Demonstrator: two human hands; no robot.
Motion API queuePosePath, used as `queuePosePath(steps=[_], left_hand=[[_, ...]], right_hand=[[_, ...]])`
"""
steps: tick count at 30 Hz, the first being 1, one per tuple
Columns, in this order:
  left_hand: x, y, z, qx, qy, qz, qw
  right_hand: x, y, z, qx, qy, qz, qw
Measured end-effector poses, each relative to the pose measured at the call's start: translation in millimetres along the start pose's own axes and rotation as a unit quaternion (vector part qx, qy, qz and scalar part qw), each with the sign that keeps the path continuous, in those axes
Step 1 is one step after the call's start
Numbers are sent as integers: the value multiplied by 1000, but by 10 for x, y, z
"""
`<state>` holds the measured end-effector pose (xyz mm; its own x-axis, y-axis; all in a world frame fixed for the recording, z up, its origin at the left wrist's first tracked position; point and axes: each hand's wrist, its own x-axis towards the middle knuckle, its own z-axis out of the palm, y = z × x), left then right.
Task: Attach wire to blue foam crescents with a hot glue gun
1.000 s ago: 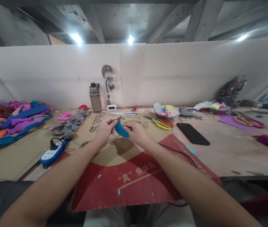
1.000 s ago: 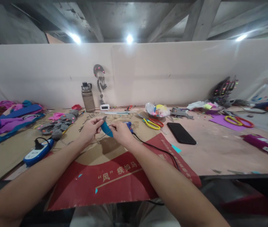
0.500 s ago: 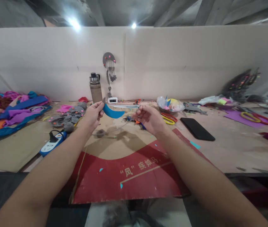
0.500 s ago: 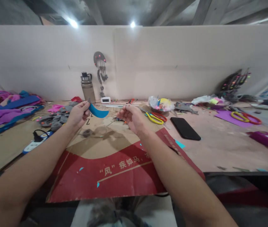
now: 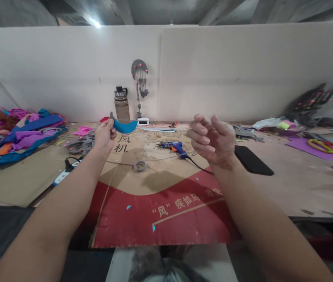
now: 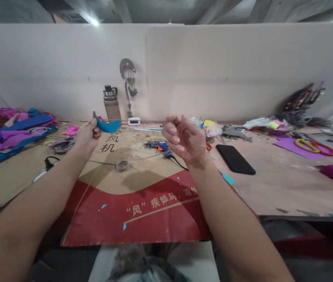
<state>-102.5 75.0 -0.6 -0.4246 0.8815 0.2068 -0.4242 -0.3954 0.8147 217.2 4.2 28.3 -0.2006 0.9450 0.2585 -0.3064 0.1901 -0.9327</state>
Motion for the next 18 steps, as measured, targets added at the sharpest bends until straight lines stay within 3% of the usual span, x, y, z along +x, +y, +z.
queuePosePath(steps=[4,6,8,10,12,14,16,18], left_hand=[[57,150,-26,-21,38,18,999],[85,199,-42,-51,53,28,997],[99,201,-46,-49,41,32,997],[80,150,-23,1,6,39,999],[8,62,33,109,-51,71,990],[-126,-35,115,162,-73,86,980],[-312,-119,207,334,-103,174,921],[-513,-181,295,439,-148,265,845]], right_hand=[[-42,-98,-133,-60,86,-30,994],[-30,-101,-166,-70,76,-15,995],[-6,-51,-140,-75,-12,23,997],[21,49,-59,-109,-163,77,978],[43,175,45,-187,-290,128,930],[56,296,137,-320,-335,158,872],[61,392,201,-426,-337,158,825],[65,470,240,-500,-319,119,796]])
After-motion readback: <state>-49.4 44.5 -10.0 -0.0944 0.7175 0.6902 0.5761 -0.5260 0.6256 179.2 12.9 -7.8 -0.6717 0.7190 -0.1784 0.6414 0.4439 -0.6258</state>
